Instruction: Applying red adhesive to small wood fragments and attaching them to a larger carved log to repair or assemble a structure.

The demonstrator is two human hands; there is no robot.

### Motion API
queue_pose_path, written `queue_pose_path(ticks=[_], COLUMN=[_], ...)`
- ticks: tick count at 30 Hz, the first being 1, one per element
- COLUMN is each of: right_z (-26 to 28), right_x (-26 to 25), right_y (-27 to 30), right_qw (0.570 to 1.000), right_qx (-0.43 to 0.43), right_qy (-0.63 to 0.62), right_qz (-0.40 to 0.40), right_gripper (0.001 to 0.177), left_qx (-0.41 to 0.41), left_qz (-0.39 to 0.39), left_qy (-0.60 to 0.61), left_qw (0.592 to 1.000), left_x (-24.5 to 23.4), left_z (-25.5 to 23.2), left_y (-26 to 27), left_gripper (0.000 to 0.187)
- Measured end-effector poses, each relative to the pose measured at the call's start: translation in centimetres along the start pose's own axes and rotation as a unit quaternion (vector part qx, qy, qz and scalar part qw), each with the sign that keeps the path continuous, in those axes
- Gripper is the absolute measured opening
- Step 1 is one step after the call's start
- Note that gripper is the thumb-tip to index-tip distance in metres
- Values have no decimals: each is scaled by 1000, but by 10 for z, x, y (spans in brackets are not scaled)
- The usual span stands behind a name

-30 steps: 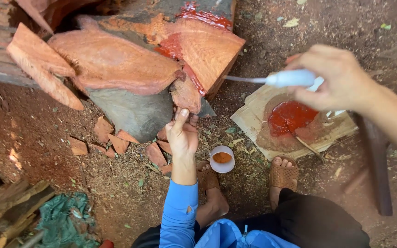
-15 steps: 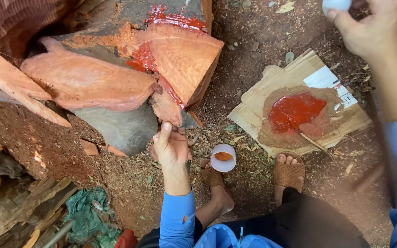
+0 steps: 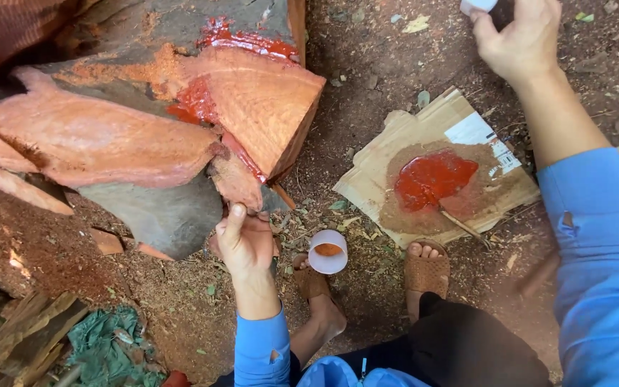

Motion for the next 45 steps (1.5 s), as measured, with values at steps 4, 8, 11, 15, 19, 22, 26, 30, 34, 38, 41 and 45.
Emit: queue_pose_path(ticks=[4,8,11,15,19,22,26,30,34,38,41,45], right_z=[-15,-13,-25,-30,-47,-48,-41,-25,14,52,54,71], right_x=[12,14,29,35,36,24,-4,-26,-48,-63,-68,-69], right_y=[20,25,33,32,48,55,78,101,101,96,112,115], right_qw=[998,996,990,988,982,986,993,984,981,985,983,981], right_qx=[10,30,41,26,64,71,82,130,168,144,88,145], right_qy=[53,-31,-117,-126,-143,-112,-11,-105,-38,-14,104,46], right_qz=[38,78,63,82,102,99,85,55,91,95,121,122], right_gripper=[31,38,48,57,59,56,54,54,44,39,40,37], left_qx=[6,-8,-7,-3,-17,-29,-27,-30,-33,-31,-43,-32], left_qz=[-65,-9,-13,-12,-22,-22,-15,-3,-7,-13,-26,-8], left_qy=[5,25,27,53,59,67,66,70,72,76,61,72], left_qw=[998,1000,1000,999,998,997,997,997,997,997,997,997], left_x=[-23,3,-6,-9,-15,-18,-15,-20,-20,-18,-20,-19], left_z=[1,-4,-2,0,4,7,7,11,10,10,10,9], left_y=[-3,-3,-3,-6,-7,-10,-10,-14,-14,-13,-15,-12], left_gripper=[2,6,9,14,15,22,22,26,29,32,29,35])
Point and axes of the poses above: each hand's wrist, its own y-axis away from the middle knuckle, its own x-axis out of the palm, z = x × y, the point moved 5 cm from there along -y, towards the middle knuckle, and after that the axes turned 9 degrees about -x, right-handed, at the moved point
